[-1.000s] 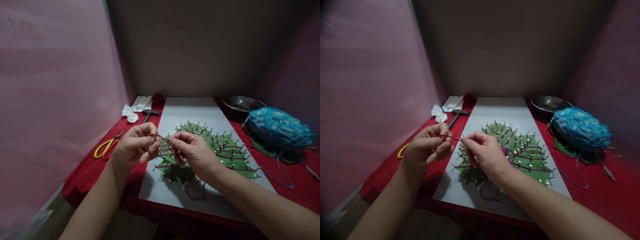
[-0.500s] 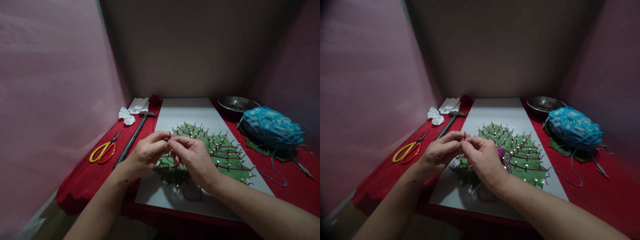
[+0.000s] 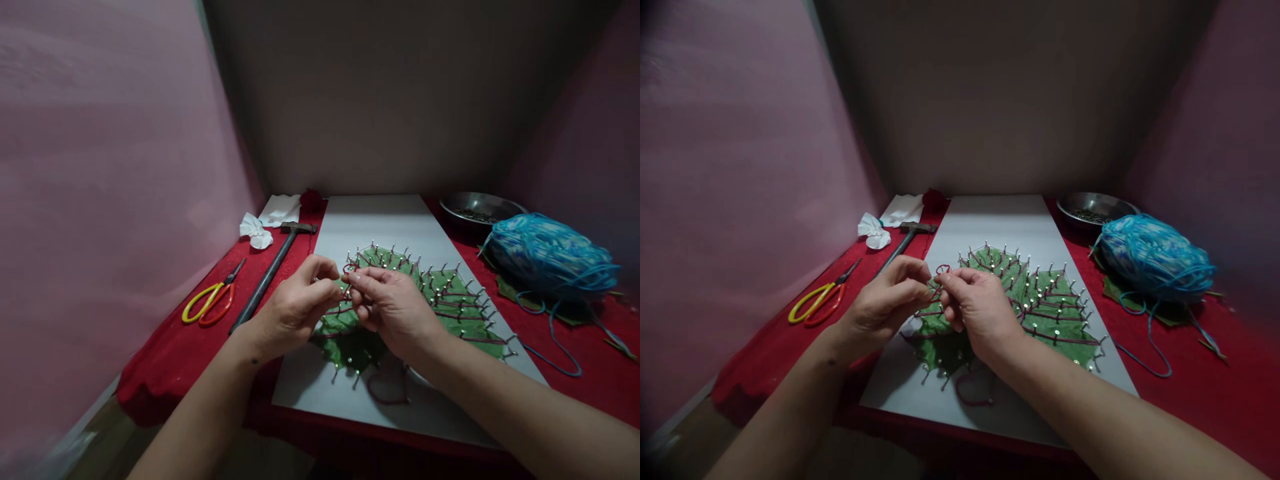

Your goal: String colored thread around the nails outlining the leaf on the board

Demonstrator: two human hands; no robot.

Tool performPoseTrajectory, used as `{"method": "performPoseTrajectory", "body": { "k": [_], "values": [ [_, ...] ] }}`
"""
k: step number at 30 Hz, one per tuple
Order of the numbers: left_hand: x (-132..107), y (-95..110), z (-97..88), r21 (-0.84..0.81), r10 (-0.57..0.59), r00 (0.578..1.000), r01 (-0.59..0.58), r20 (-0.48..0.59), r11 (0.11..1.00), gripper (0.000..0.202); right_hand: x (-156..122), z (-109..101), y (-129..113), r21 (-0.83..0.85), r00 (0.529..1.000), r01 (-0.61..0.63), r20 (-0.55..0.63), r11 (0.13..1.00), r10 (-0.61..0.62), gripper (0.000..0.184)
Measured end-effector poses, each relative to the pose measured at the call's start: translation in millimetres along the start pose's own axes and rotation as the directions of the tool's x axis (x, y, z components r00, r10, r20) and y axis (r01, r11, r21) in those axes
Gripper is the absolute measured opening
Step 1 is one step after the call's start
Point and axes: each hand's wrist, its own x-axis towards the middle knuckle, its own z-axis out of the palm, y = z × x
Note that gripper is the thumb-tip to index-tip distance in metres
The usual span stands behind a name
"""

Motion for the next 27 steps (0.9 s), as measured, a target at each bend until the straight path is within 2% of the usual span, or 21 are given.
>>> {"method": "performPoseTrajectory", "body": {
  "k": [4,8,11,14,17,20,22,24,27],
  "values": [
    [0.4,6.1,-5.5,0.077,0.065,0.980,-0.081,0.187,0.994,0.014,2.1,-2.1,-0.2,-0.049,1.000,0.014,0.000,0.999,-0.014,0.022],
    [-2.0,3.5,-6.8,0.266,0.148,0.973,-0.191,0.175,0.945,0.017,4.3,-4.1,2.1,-0.265,0.998,0.014,0.067,0.964,0.004,0.021],
    [-3.5,0.2,-4.4,0.385,0.206,0.965,-0.255,0.165,0.887,0.022,1.7,-3.5,1.1,-0.403,0.982,-0.057,0.144,0.914,0.125,0.022],
    [-2.4,0.2,-2.3,0.377,0.201,0.966,-0.249,0.161,0.892,0.020,-2.0,-3.8,-3.8,-0.440,0.936,-0.136,0.236,0.888,0.260,0.019],
    [0.8,3.1,-2.9,0.227,0.122,0.988,-0.141,0.095,0.964,0.016,-2.8,-7.2,-8.9,-0.377,0.882,-0.192,0.339,0.906,0.328,0.011],
    [3.5,6.2,-5.1,0.002,-0.082,0.996,0.082,0.041,0.997,0.009,-1.5,-11.0,-11.4,-0.269,0.854,-0.240,0.399,0.933,0.334,0.013],
    [4.0,7.2,-6.5,-0.146,-0.271,0.962,0.274,0.043,0.951,0.006,-0.8,-11.7,-11.8,-0.204,0.860,-0.263,0.394,0.943,0.325,0.016],
    [3.5,7.2,-7.6,-0.242,-0.417,0.906,0.422,0.072,0.874,0.004,-0.7,-10.8,-11.9,-0.155,0.880,-0.265,0.363,0.952,0.305,0.016],
    [2.7,7.1,-8.4,-0.285,-0.512,0.854,0.516,0.093,0.808,0.010,-1.7,-7.9,-12.2,-0.131,0.908,-0.236,0.324,0.963,0.267,0.018]
  ]
}}
